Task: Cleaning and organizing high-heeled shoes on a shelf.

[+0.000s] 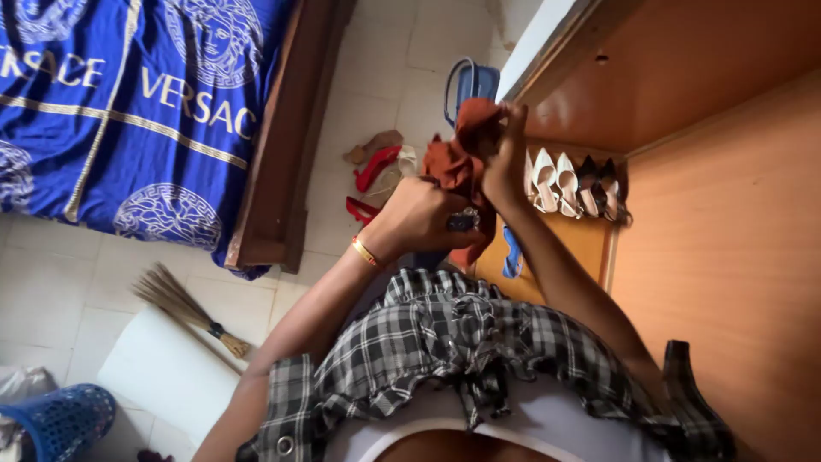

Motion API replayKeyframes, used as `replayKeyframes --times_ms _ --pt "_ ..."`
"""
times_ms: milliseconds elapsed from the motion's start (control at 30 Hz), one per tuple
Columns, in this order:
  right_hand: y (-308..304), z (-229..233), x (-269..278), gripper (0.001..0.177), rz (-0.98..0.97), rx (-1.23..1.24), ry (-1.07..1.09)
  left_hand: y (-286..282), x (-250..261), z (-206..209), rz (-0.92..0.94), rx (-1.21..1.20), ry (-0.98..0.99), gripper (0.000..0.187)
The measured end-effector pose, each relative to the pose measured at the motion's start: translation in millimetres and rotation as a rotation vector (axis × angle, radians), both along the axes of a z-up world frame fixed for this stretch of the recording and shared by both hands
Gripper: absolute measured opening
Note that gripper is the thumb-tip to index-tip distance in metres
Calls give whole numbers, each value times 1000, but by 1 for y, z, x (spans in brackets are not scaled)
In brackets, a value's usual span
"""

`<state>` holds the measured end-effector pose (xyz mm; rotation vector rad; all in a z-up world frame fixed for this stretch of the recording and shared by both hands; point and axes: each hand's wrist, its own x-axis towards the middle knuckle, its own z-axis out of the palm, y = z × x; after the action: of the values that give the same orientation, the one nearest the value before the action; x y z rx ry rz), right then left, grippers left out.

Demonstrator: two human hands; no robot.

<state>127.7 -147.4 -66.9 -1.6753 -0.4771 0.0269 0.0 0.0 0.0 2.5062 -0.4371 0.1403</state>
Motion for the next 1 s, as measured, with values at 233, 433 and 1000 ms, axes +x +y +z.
replayKeyframes --times_ms 233,433,1000 --pt "3 -54 28 6 -71 617 13 -15 -22 11 359 -106 -401 73" --pt "-29 -26 3 15 -13 535 -173 17 -25 -61 135 -975 463 86" --pt "-5 37 -57 28 195 -184 -235 24 -1 -77 218 -1570 449 61"
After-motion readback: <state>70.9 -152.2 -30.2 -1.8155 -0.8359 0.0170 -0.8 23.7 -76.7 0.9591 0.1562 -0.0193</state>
